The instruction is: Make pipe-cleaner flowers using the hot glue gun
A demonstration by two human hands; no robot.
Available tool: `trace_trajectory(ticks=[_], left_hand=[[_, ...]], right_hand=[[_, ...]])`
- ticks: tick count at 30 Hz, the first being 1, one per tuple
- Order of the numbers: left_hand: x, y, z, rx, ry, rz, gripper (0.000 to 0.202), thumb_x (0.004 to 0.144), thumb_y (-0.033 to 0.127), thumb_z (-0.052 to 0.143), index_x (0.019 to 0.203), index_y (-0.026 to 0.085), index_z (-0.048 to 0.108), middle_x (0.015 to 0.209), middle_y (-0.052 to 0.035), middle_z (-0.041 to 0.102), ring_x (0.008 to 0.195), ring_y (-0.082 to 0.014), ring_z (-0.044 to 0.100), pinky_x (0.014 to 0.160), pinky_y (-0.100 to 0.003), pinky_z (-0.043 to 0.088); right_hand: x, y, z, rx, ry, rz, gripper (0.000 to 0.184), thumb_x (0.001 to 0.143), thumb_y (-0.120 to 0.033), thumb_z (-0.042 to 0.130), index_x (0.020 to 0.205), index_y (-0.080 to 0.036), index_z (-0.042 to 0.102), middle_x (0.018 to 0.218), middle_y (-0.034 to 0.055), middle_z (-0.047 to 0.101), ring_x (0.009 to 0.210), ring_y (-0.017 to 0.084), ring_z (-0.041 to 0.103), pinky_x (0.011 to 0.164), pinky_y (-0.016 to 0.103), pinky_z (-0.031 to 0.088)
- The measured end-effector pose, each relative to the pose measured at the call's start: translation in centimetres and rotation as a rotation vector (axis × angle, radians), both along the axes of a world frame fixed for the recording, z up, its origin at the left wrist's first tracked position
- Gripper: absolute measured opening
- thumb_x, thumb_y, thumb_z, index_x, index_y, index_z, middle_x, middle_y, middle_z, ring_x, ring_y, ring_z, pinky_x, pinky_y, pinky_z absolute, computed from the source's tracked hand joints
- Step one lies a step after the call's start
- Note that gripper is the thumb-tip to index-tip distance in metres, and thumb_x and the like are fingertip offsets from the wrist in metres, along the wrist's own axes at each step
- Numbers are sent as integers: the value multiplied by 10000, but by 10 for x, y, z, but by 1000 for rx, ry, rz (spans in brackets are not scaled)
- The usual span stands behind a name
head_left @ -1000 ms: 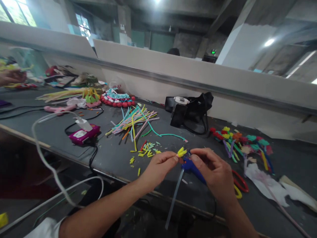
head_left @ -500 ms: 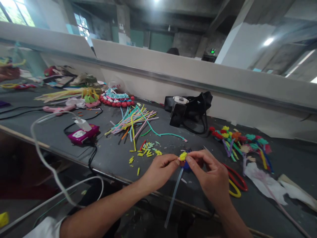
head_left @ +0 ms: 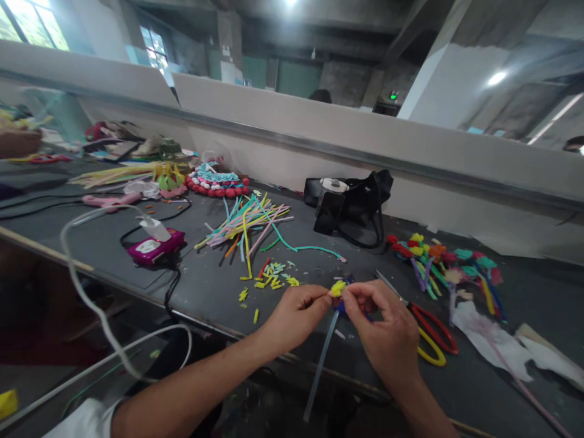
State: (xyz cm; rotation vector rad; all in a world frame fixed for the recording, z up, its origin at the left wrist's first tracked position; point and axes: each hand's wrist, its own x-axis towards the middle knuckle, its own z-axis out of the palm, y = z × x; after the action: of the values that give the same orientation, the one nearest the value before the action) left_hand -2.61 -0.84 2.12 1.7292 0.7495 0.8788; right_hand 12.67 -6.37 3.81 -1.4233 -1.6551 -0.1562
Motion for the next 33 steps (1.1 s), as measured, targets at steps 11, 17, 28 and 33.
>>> trace_trajectory(ticks=[11, 17, 28, 33], left_hand=[[0, 2, 1, -44, -11, -4, 319, 883, 359, 493, 760, 152, 701, 681, -8, 585, 678, -145, 478, 631, -238, 354], [-7, 11, 6, -226, -116, 127, 276, 832, 385, 560, 787, 163, 717, 584, 25, 474, 573, -116, 400, 532, -228, 286], [-17, 22, 12, -480, -459, 89, 246, 851, 340, 536, 798, 128, 649, 550, 74, 280, 456, -59, 188, 432, -229, 127], [-16, 19, 11, -490, -419, 59, 234, 841, 341, 546, 805, 133, 646, 525, 77, 295, 444, -59, 190, 424, -234, 120]], right_hand=[[3, 2, -2, -6, 5, -8, 102, 908, -296, 568, 880, -226, 637, 737, -11, 583, 649, 124, 533, 623, 249, 440], [18, 1, 0, -98, 37, -32, 165, 910, -361, 556, 947, -239, 663, 807, 15, 622, 688, 143, 559, 641, 269, 460], [18, 30, -42, -356, -180, 92, 141, 901, -225, 552, 931, -234, 690, 912, 19, 682, 886, 171, 626, 785, 288, 484], [-19, 39, -59, -366, -314, 173, 166, 875, -222, 586, 987, -249, 706, 917, 50, 671, 886, 210, 597, 800, 331, 480]])
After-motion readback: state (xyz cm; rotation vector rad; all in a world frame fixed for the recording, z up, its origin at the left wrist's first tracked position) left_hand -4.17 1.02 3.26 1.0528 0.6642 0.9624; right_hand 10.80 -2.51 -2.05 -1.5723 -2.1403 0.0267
